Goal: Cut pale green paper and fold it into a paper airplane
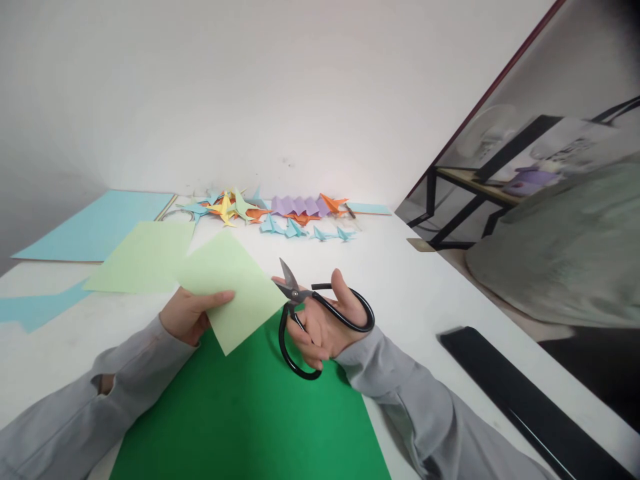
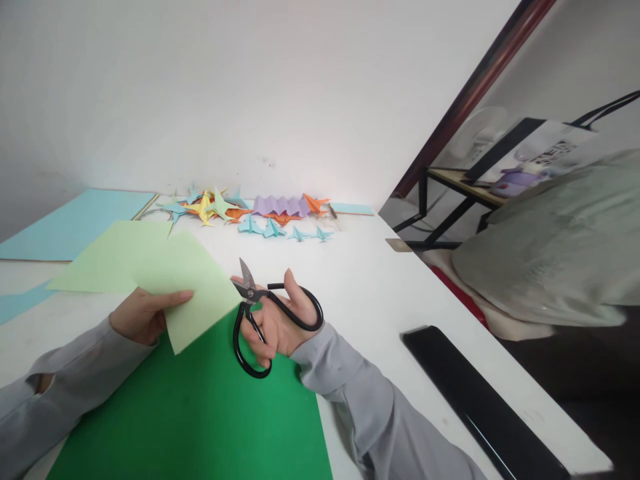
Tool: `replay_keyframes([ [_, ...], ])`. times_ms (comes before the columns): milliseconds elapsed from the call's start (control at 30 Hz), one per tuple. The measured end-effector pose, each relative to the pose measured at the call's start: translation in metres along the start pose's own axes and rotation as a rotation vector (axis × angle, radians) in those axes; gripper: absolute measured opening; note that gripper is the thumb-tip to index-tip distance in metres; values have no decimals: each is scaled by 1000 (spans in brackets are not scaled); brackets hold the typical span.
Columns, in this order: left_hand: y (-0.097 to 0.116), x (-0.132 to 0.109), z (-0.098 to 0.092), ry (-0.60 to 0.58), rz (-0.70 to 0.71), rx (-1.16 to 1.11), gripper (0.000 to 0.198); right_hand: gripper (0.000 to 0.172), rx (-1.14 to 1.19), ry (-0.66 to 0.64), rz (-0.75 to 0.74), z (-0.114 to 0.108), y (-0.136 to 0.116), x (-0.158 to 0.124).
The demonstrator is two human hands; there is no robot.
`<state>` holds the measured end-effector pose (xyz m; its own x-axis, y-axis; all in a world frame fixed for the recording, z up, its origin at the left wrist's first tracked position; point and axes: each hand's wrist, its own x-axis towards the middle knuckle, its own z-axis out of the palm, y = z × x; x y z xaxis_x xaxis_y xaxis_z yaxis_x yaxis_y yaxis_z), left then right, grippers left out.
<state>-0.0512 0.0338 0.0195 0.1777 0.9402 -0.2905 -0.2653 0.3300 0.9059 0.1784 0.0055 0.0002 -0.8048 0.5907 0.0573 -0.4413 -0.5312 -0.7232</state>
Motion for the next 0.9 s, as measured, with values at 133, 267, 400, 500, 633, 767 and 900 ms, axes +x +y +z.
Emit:
replay_keyframes([
  [133, 0, 1, -2, -14, -2, -1, 59, 88, 42, -63, 10, -2, 0, -2],
  [267, 0, 0, -4, -106, -40, -3, 40, 87, 42, -104, 63, -4, 0, -5],
  [400, 0, -2, -3, -207, -74, -11, 37, 89, 7, -90, 97, -4, 0, -5],
  [500, -1, -3, -2, -230, -76, -32, 38, 92, -19, -73, 104, -5, 1, -4],
  [633, -4, 1, -3, -206, -71, -20, 46, 93, -34, -17, 72, -4, 1, -1],
  [767, -4, 3, -3, -160, -77, -11, 59, 94, -14, -7, 32, -2, 2, 1],
  [900, -3, 2, -1, -99, -70, -21, 65, 92, -8, 18, -4, 0, 2, 2],
])
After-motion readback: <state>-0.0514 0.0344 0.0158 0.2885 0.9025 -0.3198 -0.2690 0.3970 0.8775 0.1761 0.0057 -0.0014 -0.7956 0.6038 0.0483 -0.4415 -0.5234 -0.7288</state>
